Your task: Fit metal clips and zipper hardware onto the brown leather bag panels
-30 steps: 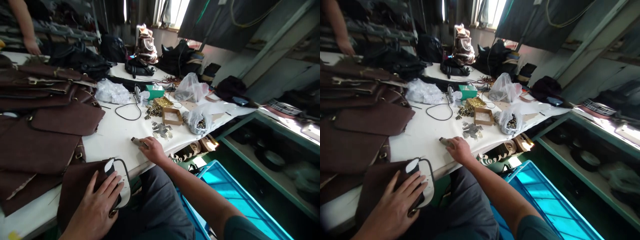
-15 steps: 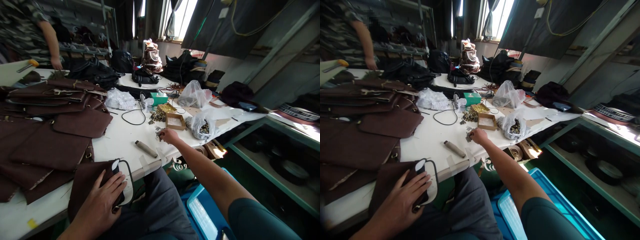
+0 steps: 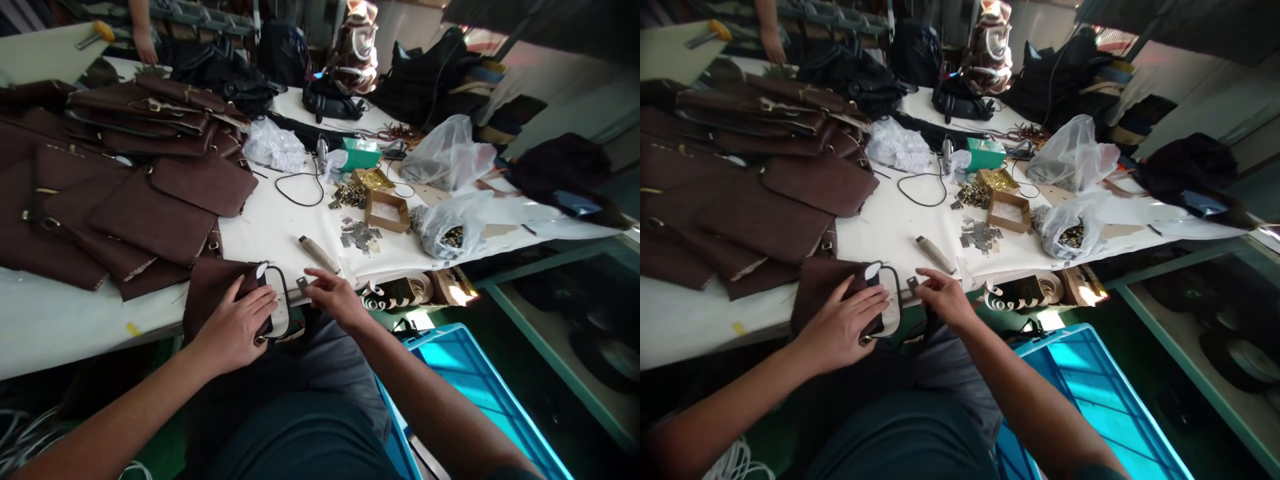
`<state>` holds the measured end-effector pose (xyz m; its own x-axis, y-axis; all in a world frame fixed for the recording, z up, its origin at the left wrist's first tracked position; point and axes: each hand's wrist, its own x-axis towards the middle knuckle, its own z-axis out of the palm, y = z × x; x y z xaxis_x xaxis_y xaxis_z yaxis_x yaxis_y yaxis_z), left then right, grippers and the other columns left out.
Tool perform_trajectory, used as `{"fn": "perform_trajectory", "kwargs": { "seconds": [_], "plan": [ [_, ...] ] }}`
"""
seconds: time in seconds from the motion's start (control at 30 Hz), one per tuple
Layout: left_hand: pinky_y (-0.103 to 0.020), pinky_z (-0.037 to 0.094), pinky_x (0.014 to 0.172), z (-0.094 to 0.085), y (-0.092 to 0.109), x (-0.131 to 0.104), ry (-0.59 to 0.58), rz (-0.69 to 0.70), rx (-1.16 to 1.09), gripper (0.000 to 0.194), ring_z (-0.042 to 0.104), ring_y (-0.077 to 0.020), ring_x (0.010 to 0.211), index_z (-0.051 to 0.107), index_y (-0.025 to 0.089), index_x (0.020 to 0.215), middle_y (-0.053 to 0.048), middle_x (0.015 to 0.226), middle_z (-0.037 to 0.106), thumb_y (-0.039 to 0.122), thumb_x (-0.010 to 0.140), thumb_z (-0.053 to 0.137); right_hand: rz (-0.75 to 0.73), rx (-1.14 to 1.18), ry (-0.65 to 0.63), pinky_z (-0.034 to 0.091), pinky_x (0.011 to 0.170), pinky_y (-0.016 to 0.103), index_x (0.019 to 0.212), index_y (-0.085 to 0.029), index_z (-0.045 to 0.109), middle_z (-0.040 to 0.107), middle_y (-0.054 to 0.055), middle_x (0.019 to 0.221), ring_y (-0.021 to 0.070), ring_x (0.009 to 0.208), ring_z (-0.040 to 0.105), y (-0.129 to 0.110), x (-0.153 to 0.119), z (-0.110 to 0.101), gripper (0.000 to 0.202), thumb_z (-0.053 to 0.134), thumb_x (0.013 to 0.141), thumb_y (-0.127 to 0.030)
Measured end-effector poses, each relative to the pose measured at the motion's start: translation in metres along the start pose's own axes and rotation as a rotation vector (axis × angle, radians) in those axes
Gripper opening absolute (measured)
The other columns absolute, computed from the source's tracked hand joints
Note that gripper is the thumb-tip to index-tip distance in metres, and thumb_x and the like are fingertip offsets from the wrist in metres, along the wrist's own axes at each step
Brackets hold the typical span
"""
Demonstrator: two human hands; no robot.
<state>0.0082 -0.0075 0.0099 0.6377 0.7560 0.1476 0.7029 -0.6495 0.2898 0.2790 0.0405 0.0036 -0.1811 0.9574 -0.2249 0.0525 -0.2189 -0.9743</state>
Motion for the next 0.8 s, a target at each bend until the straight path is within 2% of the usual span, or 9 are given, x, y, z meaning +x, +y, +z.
{"fn": "perform_trajectory", "kwargs": {
  "seconds": [0.1,0.2,0.3,0.5,0.67,0.8],
  "plan": [
    [-0.067,0.014,0.134,-0.002,0.000,0.000,-0.009,0.017,0.029,0.061,0.055,-0.0360,0.147,0.068,0.015,0.144,-0.015,0.152,0.066,0.031,0.085,0.071,0.060,0.049,-0.027,0.043,0.054,0.022,0.117,-0.019,0.077,0.067,-0.002,0.078,0.0112,0.061,0.059,0.017,-0.022,0.045,0.041,0.080,0.082,-0.039],
    [-0.067,0.014,0.134,-0.002,-0.001,0.000,-0.010,0.033,0.031,0.062,0.054,-0.0359,0.148,0.066,0.015,0.146,-0.016,0.152,0.066,0.031,0.086,0.069,0.044,0.003,0.013,0.046,0.056,0.023,0.104,-0.019,0.074,0.067,-0.003,0.075,0.0117,0.060,0.058,0.022,-0.022,0.060,0.030,0.077,0.082,-0.039],
    [-0.067,0.012,0.135,-0.001,-0.002,-0.001,-0.013,0.032,0.025,0.063,0.052,-0.0354,0.149,0.064,0.014,0.148,-0.017,0.153,0.065,0.031,0.087,0.068,-0.008,-0.108,0.031,0.049,0.061,0.024,0.098,-0.020,0.071,0.069,-0.002,0.076,0.0131,0.065,0.060,0.022,-0.017,0.059,0.025,0.075,0.083,-0.039],
    [-0.065,0.008,0.136,0.001,-0.003,-0.003,-0.017,0.021,0.016,0.064,0.051,-0.0336,0.151,0.061,0.011,0.148,-0.018,0.156,0.063,0.030,0.087,0.069,-0.097,-0.374,0.057,0.051,0.074,0.027,0.099,-0.020,0.076,0.074,0.000,0.083,0.0161,0.076,0.066,0.022,-0.013,0.058,0.018,0.073,0.086,-0.032],
    [-0.065,0.012,0.135,-0.001,-0.002,-0.002,-0.012,0.015,0.017,0.060,0.052,-0.0339,0.150,0.064,0.013,0.143,-0.019,0.151,0.066,0.026,0.084,0.072,-0.099,-0.505,0.016,0.050,0.073,0.028,0.101,-0.021,0.079,0.077,0.001,0.083,0.0170,0.074,0.067,0.019,-0.007,0.055,0.017,0.072,0.088,-0.029],
    [-0.068,0.011,0.135,0.000,-0.002,-0.002,-0.015,0.039,0.030,0.058,0.051,-0.0359,0.150,0.066,0.014,0.142,-0.020,0.153,0.064,0.031,0.086,0.072,-0.101,-0.564,-0.035,0.049,0.070,0.028,0.101,-0.022,0.080,0.078,0.001,0.082,0.0171,0.072,0.067,0.015,0.000,0.054,0.017,0.072,0.087,-0.026]
  ]
}}
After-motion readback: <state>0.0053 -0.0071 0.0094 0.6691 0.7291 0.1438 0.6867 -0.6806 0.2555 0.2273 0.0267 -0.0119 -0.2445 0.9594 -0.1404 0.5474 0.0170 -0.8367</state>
